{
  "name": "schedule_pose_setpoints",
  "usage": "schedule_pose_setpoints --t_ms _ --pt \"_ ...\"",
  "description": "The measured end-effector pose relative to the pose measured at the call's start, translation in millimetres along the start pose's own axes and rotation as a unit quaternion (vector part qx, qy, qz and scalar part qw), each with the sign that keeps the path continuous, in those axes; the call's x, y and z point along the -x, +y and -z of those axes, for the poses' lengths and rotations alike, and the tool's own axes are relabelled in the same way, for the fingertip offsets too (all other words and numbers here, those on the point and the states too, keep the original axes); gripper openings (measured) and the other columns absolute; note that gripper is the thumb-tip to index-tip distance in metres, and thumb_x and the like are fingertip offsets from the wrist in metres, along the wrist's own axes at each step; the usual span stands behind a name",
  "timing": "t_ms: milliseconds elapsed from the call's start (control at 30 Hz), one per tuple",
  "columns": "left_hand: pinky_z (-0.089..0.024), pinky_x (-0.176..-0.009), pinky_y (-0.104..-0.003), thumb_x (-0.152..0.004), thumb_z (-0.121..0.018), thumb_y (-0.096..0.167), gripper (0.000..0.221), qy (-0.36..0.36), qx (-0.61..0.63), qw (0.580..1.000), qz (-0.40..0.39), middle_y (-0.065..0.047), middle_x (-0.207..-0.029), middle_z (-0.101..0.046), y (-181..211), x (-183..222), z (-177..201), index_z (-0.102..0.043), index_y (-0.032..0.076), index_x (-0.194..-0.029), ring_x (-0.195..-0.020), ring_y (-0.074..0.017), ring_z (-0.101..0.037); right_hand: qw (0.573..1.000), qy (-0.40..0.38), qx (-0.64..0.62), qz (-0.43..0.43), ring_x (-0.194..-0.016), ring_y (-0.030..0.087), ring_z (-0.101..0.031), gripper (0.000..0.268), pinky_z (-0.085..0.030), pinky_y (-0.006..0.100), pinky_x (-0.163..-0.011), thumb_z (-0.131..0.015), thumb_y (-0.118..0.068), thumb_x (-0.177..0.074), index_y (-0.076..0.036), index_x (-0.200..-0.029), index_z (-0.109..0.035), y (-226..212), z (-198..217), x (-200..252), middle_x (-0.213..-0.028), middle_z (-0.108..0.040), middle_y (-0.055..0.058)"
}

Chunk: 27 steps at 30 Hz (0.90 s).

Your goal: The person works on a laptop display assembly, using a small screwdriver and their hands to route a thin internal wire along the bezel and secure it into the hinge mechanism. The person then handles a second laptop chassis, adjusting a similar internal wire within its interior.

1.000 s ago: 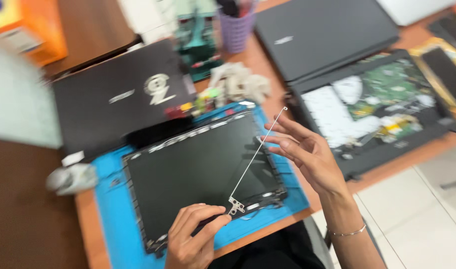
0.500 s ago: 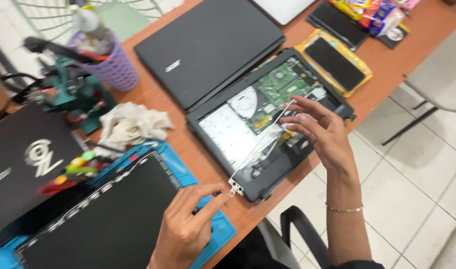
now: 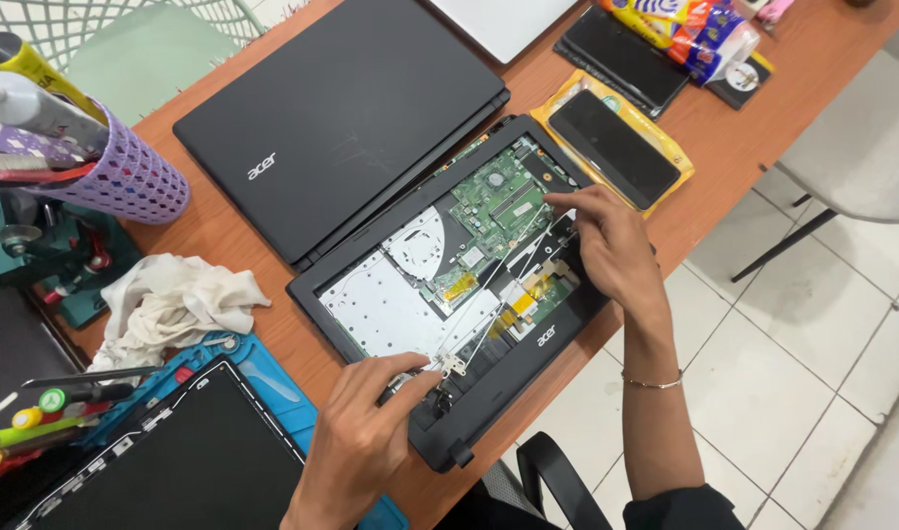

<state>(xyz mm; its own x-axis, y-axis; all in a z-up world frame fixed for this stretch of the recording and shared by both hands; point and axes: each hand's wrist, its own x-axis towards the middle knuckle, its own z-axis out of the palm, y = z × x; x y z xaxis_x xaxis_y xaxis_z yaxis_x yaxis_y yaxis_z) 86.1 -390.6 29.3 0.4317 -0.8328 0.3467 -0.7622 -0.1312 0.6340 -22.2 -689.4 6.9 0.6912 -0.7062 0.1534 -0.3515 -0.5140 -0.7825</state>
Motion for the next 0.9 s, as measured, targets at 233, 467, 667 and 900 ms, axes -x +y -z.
schedule_pose_setpoints --t_ms 233,467,667,900 --pt "-0.055 -0.086 -0.04 -0.076 -0.068 -0.008 0.033 -0.013 -0.014 1.0 0.017 -0.007 -0.112 -0.071 0 -1 2 -0.074 0.007 -0.105 -0.101 -0.0287 -0.068 0.999 -0.009 0.034 0.026 -0.09 0.022 -0.067 0.039 -0.052 0.034 -0.082 -0.048 0.008 -0.093 -0.006 -0.116 -0.076 10 -7 -1 -0.102 -0.069 0.012" --pt "-0.055 -0.086 -0.039 -0.077 -0.069 -0.008 0.034 -0.029 -0.011 0.999 0.034 -0.008 -0.113 -0.07 -5 4 2 -0.074 0.006 -0.108 -0.102 -0.0286 -0.068 0.999 0.006 0.04 0.027 -0.091 0.023 -0.067 0.037 -0.052 0.034 -0.083 -0.051 0.007 -0.094 -0.006 -0.117 -0.077 8 -12 3 -0.104 -0.067 0.012" --pt "-0.055 -0.088 -0.04 -0.08 -0.07 -0.004 0.03 -0.023 -0.008 0.999 0.024 -0.009 -0.114 -0.07 -5 7 1 -0.074 0.005 -0.108 -0.103 -0.0289 -0.068 0.999 0.017 0.028 0.022 -0.092 0.021 -0.068 0.035 -0.053 0.032 -0.083 -0.051 0.007 -0.095 -0.005 -0.116 -0.077 5 -13 6 -0.106 -0.068 0.011" --pt "-0.055 -0.089 -0.04 -0.082 -0.068 -0.005 0.031 -0.03 -0.016 0.999 0.031 -0.011 -0.115 -0.07 -1 5 4 -0.073 0.003 -0.111 -0.104 -0.0297 -0.069 0.999 0.031 0.028 0.018 -0.092 0.021 -0.068 0.032 -0.053 0.032 -0.08 -0.052 0.005 -0.097 -0.004 -0.116 -0.076 2 -15 9 -0.107 -0.069 0.012"
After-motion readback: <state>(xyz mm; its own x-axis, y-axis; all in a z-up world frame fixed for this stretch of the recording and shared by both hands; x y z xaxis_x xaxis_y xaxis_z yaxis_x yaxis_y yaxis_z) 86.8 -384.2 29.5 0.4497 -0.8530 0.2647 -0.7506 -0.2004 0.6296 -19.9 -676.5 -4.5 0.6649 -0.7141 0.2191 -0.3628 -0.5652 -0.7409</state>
